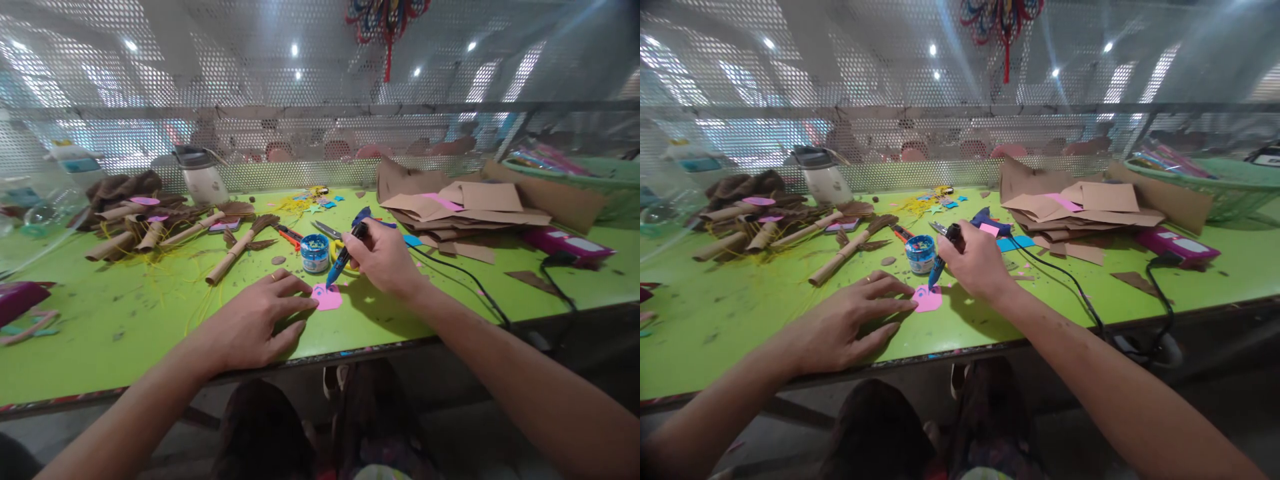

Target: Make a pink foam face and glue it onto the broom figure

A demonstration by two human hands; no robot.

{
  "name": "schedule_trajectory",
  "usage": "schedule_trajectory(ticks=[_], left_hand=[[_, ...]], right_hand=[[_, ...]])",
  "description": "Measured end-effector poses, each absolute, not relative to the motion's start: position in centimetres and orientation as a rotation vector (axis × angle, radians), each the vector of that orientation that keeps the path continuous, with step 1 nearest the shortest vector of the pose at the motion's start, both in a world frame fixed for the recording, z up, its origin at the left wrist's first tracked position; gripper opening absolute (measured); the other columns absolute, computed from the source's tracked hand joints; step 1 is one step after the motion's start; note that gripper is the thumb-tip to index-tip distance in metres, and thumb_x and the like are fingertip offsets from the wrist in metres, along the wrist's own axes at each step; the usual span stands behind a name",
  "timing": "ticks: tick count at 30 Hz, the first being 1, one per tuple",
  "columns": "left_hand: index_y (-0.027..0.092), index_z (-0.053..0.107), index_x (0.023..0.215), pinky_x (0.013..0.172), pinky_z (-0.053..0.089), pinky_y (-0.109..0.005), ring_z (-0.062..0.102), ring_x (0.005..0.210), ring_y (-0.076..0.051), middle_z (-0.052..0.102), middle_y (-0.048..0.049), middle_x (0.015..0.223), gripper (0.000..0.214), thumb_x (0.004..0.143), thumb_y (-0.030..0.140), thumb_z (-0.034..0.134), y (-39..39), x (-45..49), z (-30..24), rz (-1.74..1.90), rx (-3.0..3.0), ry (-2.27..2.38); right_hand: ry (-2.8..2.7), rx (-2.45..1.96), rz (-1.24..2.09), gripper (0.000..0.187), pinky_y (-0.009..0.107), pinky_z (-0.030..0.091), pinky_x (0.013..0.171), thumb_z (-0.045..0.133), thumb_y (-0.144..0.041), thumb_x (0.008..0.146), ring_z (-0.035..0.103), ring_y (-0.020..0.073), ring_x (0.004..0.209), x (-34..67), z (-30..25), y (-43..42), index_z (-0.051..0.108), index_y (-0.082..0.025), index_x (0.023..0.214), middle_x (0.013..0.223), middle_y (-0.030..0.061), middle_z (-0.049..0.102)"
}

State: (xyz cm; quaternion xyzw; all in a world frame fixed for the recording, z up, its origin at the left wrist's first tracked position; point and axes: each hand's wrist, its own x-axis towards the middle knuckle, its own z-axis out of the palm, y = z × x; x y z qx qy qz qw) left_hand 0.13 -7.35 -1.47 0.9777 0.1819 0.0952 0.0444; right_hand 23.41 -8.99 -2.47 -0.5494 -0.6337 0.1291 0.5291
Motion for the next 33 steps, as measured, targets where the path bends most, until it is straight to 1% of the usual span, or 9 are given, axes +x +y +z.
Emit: schedule_trajectory(ticks=[8, 15, 23, 29, 33], left_hand=[[0.024, 0.066, 0.121, 0.099, 0.043, -0.045, 0.056, 0.109, -0.026, 0.062, -0.0091, 0.120, 0.035, 0.090, 0.024, 0.049, -7.40, 0.12, -1.48, 0.283, 2.999, 0.567], [0.024, 0.065, 0.123, 0.097, 0.044, -0.045, 0.055, 0.109, -0.026, 0.061, -0.0093, 0.121, 0.036, 0.091, 0.024, 0.048, -7.31, 0.09, -1.56, 0.282, 2.992, 0.563], [0.025, 0.065, 0.123, 0.097, 0.045, -0.044, 0.056, 0.108, -0.026, 0.062, -0.0092, 0.120, 0.036, 0.090, 0.024, 0.050, -7.30, 0.08, -1.54, 0.315, 2.996, 0.538], [0.025, 0.065, 0.123, 0.100, 0.042, -0.045, 0.055, 0.110, -0.026, 0.062, -0.0092, 0.120, 0.036, 0.091, 0.024, 0.049, -7.35, -0.01, -1.66, 0.306, 2.995, 0.544], [0.025, 0.065, 0.122, 0.099, 0.044, -0.045, 0.056, 0.109, -0.026, 0.062, -0.0087, 0.120, 0.036, 0.091, 0.024, 0.049, -7.32, -0.01, -1.63, 0.307, 2.990, 0.545]], right_hand=[[-1.450, -1.303, 0.297, 0.026, 0.024, 0.033, 0.048, 0.054, -0.038, 0.086, 0.045, 0.0105, 0.048, 23.46, -2.02, -9.07, 0.049, -0.020, 0.068, 0.052, -0.0036, 0.049], [-1.491, -1.310, 0.295, 0.029, 0.024, 0.035, 0.050, 0.054, -0.043, 0.087, 0.047, 0.0110, 0.050, 23.52, -2.44, -8.80, 0.046, -0.021, 0.068, 0.054, -0.0029, 0.051], [-1.471, -1.395, 0.213, 0.025, 0.024, 0.034, 0.050, 0.055, -0.035, 0.084, 0.046, 0.0116, 0.049, 23.67, -2.04, -8.96, 0.049, -0.020, 0.064, 0.051, -0.0024, 0.051], [-1.429, -1.369, 0.221, 0.023, 0.025, 0.033, 0.048, 0.054, -0.037, 0.083, 0.046, 0.0117, 0.048, 23.84, -2.17, -8.74, 0.052, -0.020, 0.068, 0.052, -0.0027, 0.051], [-1.447, -1.381, 0.216, 0.025, 0.025, 0.033, 0.049, 0.054, -0.037, 0.084, 0.046, 0.0116, 0.049, 23.74, -2.17, -8.76, 0.051, -0.020, 0.066, 0.052, -0.0022, 0.051]])
